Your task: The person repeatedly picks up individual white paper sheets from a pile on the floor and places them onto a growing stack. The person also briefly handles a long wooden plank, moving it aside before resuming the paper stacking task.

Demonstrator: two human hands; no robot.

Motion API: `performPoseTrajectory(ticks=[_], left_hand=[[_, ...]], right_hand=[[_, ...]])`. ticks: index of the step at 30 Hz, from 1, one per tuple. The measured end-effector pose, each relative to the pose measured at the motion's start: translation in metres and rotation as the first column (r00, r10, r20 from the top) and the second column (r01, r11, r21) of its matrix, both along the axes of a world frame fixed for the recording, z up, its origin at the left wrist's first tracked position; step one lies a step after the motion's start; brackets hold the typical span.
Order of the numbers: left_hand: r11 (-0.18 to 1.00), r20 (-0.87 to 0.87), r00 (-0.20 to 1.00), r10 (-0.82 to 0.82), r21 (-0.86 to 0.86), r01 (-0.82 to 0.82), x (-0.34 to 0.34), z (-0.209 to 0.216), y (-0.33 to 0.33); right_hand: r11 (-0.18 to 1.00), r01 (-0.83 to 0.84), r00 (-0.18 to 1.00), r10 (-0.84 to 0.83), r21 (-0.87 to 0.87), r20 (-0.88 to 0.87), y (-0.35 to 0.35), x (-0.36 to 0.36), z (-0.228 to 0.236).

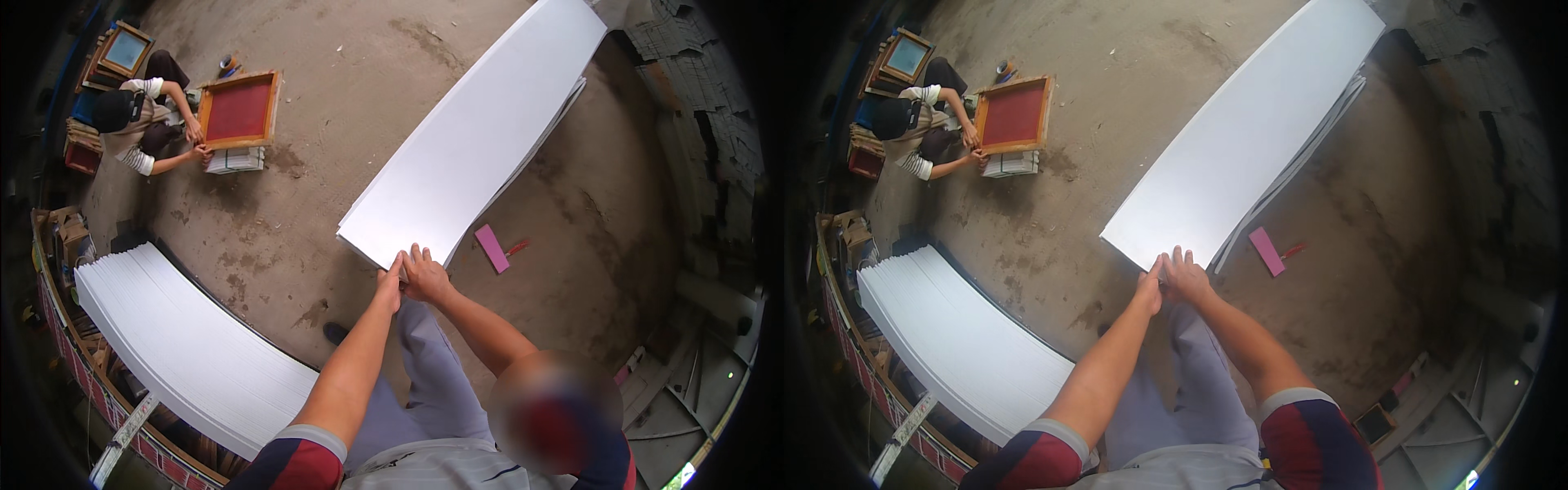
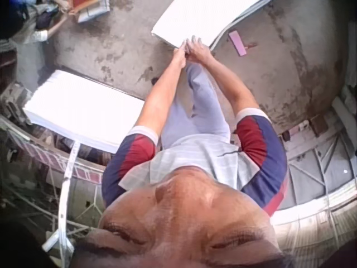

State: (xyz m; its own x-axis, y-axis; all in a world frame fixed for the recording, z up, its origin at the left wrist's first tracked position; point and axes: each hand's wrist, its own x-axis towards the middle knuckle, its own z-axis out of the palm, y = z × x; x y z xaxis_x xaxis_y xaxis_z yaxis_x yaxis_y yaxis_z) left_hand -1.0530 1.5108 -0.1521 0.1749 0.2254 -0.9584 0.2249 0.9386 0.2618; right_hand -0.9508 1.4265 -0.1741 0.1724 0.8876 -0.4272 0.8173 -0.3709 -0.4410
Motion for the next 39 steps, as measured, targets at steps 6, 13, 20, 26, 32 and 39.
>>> performPoseTrajectory(ticks=[6, 13, 20, 26, 32, 39], left_hand=[[0.972, -0.247, 0.968, 0.039, 0.232, 0.02, 0.0, 0.034, 0.004], [0.95, -0.053, 0.987, 0.149, 0.286, -0.128, -0.126, 0.104, 0.037], [0.978, -0.055, 0.996, 0.075, 0.201, -0.062, -0.333, 0.169, 0.043], [0.329, -0.884, 0.244, -0.399, 0.11, 0.938, -0.39, 0.259, 0.054], [-0.322, -0.93, 0.092, -0.355, 0.214, 0.922, -0.32, 0.268, 0.041], [-0.193, -0.953, 0.212, -0.217, 0.255, 0.947, -0.395, 0.251, 0.078]], right_hand=[[0.984, -0.087, 0.996, 0.089, 0.154, -0.004, -0.011, 0.018, 0.086], [0.867, -0.338, 0.932, 0.255, 0.366, 0.256, -0.022, 0.065, 0.085], [0.768, -0.487, 0.866, 0.36, 0.417, 0.348, -0.004, 0.032, 0.058], [0.792, -0.565, 0.823, 0.524, 0.229, 0.22, 0.042, -0.122, 0.127], [0.776, -0.63, 0.776, 0.63, 0.026, 0.025, 0.106, -0.237, 0.215], [0.826, -0.546, 0.837, 0.535, 0.139, 0.114, 0.076, -0.144, 0.177]])
